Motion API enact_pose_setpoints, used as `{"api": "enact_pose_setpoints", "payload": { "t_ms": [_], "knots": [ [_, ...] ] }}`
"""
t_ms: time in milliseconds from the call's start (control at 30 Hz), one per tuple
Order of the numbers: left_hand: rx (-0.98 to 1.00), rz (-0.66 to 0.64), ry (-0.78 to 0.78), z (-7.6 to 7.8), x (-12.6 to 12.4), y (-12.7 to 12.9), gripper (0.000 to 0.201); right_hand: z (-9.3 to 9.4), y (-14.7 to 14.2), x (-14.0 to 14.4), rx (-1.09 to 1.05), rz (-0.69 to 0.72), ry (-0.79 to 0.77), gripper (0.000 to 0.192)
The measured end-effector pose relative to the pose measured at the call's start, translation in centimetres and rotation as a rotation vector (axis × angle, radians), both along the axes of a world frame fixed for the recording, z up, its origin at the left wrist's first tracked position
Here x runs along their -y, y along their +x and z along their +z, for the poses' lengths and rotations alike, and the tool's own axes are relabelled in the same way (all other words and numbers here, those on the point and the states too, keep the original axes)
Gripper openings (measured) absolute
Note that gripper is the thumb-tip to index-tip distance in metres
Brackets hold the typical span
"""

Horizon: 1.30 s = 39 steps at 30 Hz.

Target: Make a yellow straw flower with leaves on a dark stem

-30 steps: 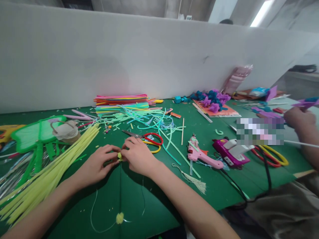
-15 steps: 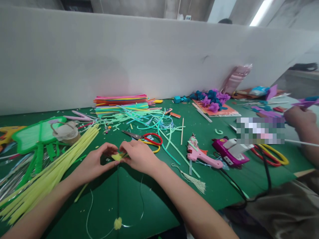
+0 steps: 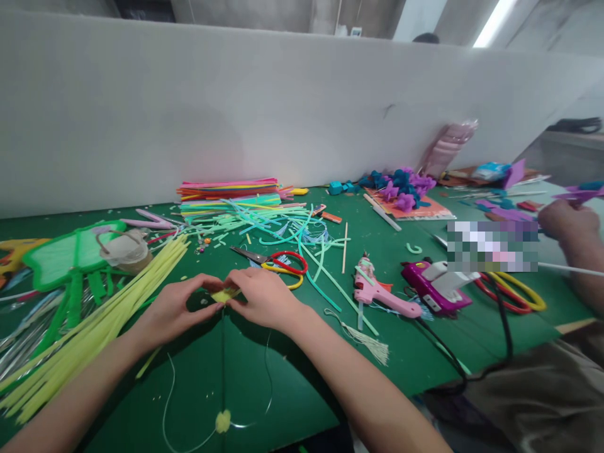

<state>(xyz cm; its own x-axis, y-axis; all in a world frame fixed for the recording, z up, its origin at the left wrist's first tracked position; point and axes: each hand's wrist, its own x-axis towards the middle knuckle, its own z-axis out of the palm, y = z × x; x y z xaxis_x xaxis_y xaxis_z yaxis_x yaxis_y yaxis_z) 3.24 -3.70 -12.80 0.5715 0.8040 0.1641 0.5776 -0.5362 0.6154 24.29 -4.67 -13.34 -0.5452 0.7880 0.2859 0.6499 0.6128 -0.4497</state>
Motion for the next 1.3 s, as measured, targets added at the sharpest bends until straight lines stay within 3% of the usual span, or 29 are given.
{"api": "enact_pose_setpoints", "payload": {
  "t_ms": [333,433,533,733,1300],
  "knots": [
    [0.022,0.036,-0.159,0.3,-0.2,-0.3,0.03,0.2,0.0,0.0,-0.164,-0.01,-0.082,0.02],
    [0.024,0.057,-0.163,0.3,-0.2,-0.3,0.031,-0.1,0.4,-0.4,-0.263,-0.15,-0.232,0.027],
    [0.059,0.06,-0.184,0.4,-0.1,-0.2,0.029,-0.4,0.8,-0.8,-0.325,-0.245,-0.446,0.021],
    [0.161,0.048,-0.302,0.5,0.3,0.1,0.026,-0.3,0.8,-0.7,-0.482,-0.094,-0.784,0.018],
    [0.209,0.084,-0.361,0.4,0.2,0.3,0.029,0.8,0.3,-0.3,-0.837,-0.134,-1.206,0.012]
  ]
}}
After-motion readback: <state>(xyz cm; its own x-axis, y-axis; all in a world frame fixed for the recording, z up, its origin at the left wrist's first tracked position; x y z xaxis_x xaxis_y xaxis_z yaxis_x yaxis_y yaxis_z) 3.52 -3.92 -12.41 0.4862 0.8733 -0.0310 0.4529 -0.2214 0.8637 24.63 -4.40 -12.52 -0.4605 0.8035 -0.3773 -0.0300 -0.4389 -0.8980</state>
